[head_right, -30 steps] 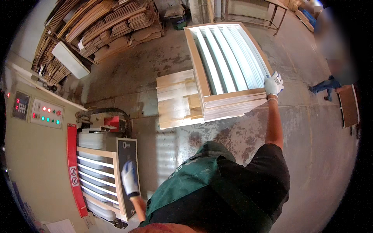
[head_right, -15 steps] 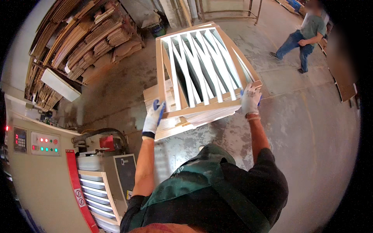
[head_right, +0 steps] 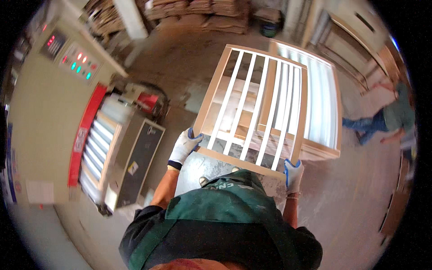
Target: The person repeatedly picks up a wooden frame with vertical slats, places it onto a conveyor belt machine, and retrieves it after it passes through. The person stacks the processed frames on a pile to the right. The task involves continuous handling of the frames in a repetitive loop.
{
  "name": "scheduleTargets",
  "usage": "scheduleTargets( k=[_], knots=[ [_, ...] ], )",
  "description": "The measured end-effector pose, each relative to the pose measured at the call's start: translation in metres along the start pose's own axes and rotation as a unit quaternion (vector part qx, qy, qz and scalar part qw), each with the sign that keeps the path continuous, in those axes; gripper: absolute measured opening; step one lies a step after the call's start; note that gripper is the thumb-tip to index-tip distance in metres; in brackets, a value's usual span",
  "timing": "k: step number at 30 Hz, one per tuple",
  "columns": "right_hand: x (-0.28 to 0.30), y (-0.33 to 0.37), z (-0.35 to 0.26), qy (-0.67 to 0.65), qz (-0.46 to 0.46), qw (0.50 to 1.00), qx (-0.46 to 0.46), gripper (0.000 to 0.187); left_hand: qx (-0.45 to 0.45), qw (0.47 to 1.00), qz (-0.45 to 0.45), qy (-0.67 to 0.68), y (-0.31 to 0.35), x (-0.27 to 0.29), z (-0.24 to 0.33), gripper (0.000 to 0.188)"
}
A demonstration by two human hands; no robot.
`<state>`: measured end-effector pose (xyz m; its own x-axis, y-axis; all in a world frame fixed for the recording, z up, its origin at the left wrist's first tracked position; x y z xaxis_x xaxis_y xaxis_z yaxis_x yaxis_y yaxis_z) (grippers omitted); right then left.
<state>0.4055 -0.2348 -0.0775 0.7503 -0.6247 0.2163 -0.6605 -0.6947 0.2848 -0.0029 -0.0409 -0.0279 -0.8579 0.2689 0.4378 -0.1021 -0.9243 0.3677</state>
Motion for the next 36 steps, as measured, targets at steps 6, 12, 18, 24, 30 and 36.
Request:
scheduleTargets(
  k=[6,12,18,24,30,36],
  knots=[
    [-0.058,-0.007,-0.008,0.046,-0.175,0.983,0.036,0.018,0.053,0.981,0.187,-0.003,0.122,0.049,-0.071,0.033],
    [-0.145,0.015,-0.043,0.061,-0.347,0.935,0.052,0.022,0.083,0.914,0.387,0.086,0.239,0.057,-0.140,0.019],
    [-0.234,0.038,-0.042,0.121,-0.486,0.859,0.107,0.030,0.191,0.831,0.502,0.145,0.341,0.040,-0.140,0.020],
    [-0.287,0.097,-0.046,0.171,-0.555,0.801,0.147,0.025,0.275,0.775,0.564,0.076,0.401,0.028,-0.167,0.027],
    [-0.319,0.133,-0.042,0.205,-0.599,0.751,0.187,0.033,0.352,0.740,0.562,0.113,0.437,0.018,-0.212,0.041],
    [-0.357,0.144,-0.012,0.220,-0.605,0.739,0.198,0.042,0.390,0.716,0.572,0.089,0.441,0.031,-0.227,0.044]
  ],
)
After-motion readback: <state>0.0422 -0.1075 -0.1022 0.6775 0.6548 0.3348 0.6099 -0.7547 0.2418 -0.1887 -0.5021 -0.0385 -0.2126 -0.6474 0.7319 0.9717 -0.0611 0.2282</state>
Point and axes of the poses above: each hand's wrist, its own y-axis away from the middle knuckle, its own x-axis out of the back of the hand, z = x × y, the point moved 1 cm from there along -y, towards the middle knuckle, and after that the axes turned 1 degree about -y, right-handed, at the moved point
